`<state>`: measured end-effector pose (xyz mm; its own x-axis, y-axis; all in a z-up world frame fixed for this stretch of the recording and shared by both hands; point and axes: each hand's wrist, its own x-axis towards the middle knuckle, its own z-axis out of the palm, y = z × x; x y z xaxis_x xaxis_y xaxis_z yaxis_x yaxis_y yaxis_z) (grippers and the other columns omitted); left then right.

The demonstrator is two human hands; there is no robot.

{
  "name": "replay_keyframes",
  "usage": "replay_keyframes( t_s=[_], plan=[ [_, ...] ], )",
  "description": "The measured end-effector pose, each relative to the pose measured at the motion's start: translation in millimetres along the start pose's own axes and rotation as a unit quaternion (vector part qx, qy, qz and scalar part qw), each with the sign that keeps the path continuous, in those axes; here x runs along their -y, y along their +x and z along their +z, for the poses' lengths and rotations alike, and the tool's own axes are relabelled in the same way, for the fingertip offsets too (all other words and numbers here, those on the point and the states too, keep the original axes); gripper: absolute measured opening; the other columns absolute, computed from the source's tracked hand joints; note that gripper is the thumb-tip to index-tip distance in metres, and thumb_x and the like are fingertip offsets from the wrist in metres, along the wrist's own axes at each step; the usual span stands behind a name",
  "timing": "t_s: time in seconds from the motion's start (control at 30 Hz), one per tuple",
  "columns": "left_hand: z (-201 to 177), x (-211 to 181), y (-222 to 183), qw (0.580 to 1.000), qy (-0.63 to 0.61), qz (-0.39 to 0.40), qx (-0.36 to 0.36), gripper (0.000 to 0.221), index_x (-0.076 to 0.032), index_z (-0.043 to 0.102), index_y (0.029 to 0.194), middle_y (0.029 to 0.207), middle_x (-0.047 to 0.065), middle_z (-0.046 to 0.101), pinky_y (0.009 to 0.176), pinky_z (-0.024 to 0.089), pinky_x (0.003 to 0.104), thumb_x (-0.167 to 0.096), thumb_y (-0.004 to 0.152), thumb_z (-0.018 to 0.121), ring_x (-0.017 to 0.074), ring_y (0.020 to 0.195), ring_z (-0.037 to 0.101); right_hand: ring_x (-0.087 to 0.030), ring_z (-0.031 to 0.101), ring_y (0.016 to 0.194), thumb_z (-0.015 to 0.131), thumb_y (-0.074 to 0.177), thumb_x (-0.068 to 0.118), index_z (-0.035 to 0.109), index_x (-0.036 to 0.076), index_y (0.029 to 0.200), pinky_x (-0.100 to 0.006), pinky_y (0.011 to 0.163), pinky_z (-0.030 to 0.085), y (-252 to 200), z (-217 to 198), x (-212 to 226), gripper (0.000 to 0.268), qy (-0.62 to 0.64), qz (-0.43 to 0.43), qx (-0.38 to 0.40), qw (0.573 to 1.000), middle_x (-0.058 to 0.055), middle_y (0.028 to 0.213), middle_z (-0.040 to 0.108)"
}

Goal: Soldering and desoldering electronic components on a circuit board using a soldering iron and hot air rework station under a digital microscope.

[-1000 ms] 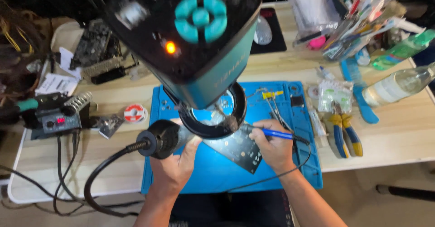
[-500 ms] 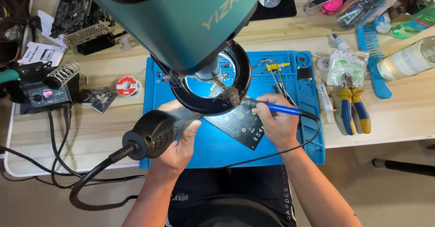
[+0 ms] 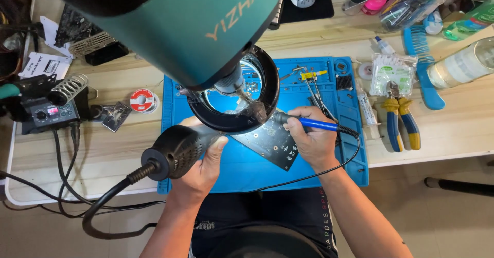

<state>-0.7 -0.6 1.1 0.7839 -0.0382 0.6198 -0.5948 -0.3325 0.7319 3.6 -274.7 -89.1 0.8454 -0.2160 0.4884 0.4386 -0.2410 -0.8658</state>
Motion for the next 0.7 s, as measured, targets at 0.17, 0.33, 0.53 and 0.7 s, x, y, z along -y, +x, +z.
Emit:
replay_keyframes(
  t_s=[0.17,0.33,0.53,0.7],
  plan=[
    [3,-11,2,0.999,0.041,-0.002,0.001,0.026,-0.006,0.076,0.118,0.104,0.015,0.079,0.089,0.064,0.049,-0.029,0.106,0.079,0.0288,0.091,0.079,-0.019,0.079,0.068,0.081,0.102,0.014,0.081,-0.003,0.105,-0.031,0.069,0.063,-2,0,-1,0.017,-0.001,0.004,0.0,1.0,-0.014,0.071,0.079],
    [9,-5,0,0.997,0.069,0.004,-0.017,0.027,-0.008,0.08,0.113,0.105,0.016,0.08,0.086,0.066,0.051,-0.033,0.102,0.082,0.036,0.095,0.08,-0.019,0.08,0.068,0.084,0.1,0.016,0.082,-0.002,0.104,-0.031,0.069,0.064,-1,0,-2,0.018,-0.001,0.012,-0.006,1.0,-0.012,0.069,0.079],
    [-2,-3,-8,0.997,-0.035,-0.061,0.042,0.039,-0.009,0.069,0.134,0.129,0.013,0.078,0.112,0.069,0.049,-0.033,0.104,0.075,0.0354,0.128,0.078,-0.017,0.083,0.084,0.075,0.103,0.02,0.077,0.005,0.112,-0.031,0.083,0.065,-5,-1,9,0.018,-0.065,0.045,0.022,0.997,-0.005,0.083,0.084],
    [-3,-9,-6,0.997,-0.017,-0.061,0.042,0.036,-0.007,0.072,0.127,0.122,0.011,0.081,0.108,0.068,0.045,-0.032,0.102,0.077,0.0305,0.12,0.08,-0.017,0.08,0.083,0.077,0.1,0.017,0.079,0.005,0.109,-0.03,0.078,0.065,-3,-1,9,0.015,-0.061,0.044,0.021,0.997,-0.004,0.086,0.083]
  ],
)
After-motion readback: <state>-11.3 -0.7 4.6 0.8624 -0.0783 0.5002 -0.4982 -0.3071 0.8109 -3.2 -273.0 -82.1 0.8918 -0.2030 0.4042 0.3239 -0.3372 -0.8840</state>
